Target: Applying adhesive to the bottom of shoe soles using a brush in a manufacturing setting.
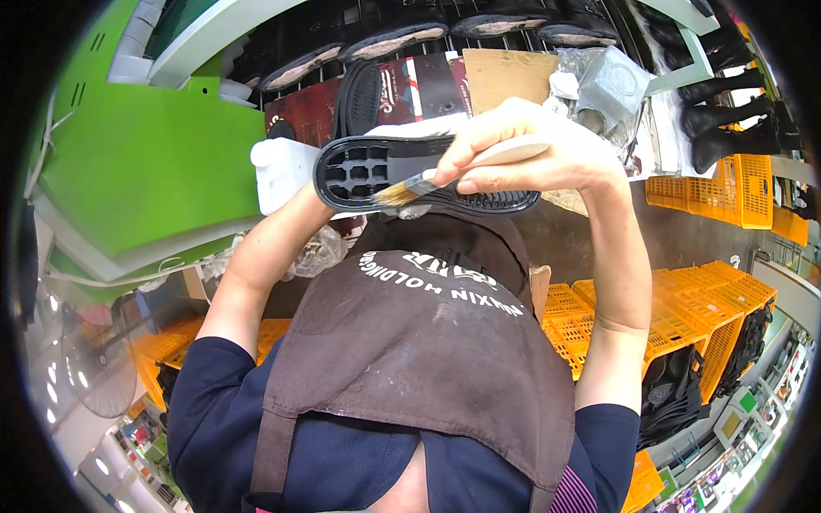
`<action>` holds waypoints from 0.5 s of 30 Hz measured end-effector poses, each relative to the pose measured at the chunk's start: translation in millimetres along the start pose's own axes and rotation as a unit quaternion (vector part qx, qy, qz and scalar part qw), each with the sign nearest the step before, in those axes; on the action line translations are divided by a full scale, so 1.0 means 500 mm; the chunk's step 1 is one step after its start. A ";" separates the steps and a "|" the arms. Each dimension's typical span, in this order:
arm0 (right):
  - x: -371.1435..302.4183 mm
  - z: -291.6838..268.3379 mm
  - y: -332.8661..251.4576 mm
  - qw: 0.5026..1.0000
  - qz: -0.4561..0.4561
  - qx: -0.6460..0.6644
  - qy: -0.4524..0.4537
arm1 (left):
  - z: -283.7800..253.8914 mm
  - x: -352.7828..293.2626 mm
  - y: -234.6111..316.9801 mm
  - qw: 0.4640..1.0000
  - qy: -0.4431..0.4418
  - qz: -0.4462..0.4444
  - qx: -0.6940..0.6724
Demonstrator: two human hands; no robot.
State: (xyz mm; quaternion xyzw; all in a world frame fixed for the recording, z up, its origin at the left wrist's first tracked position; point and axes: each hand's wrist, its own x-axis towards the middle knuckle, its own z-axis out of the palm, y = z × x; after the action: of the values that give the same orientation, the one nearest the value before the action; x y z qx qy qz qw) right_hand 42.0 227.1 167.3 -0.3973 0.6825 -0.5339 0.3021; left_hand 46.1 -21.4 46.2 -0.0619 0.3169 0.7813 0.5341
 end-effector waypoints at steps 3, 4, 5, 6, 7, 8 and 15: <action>-0.041 -0.012 -0.002 0.997 0.059 -0.050 0.021 | 0.015 -0.008 0.013 0.999 0.025 0.019 -0.021; -0.060 -0.018 -0.006 0.993 0.090 -0.072 0.034 | 0.027 -0.014 0.019 0.999 0.032 0.026 -0.028; -0.082 -0.023 0.000 0.984 0.045 -0.158 0.063 | 0.041 -0.015 0.029 0.998 0.038 0.035 -0.041; -0.103 -0.030 -0.008 0.977 0.045 -0.179 0.106 | 0.057 -0.024 0.037 0.997 0.047 0.041 -0.048; -0.124 -0.032 -0.020 0.967 0.045 -0.199 0.149 | 0.075 -0.025 0.049 0.996 0.055 0.047 -0.057; -0.137 -0.028 -0.029 0.956 0.044 -0.218 0.191 | 0.089 -0.027 0.054 0.994 0.063 0.054 -0.064; -0.047 0.069 -0.057 0.975 -0.053 -0.083 0.201 | 0.135 -0.028 0.059 0.993 0.068 0.087 -0.032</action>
State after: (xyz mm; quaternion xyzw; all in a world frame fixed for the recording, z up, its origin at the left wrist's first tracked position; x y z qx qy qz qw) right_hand 89.0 227.2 186.0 -0.3412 0.7492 -0.5596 0.0956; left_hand 42.7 -1.6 118.2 -0.1040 0.3315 0.8284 0.4394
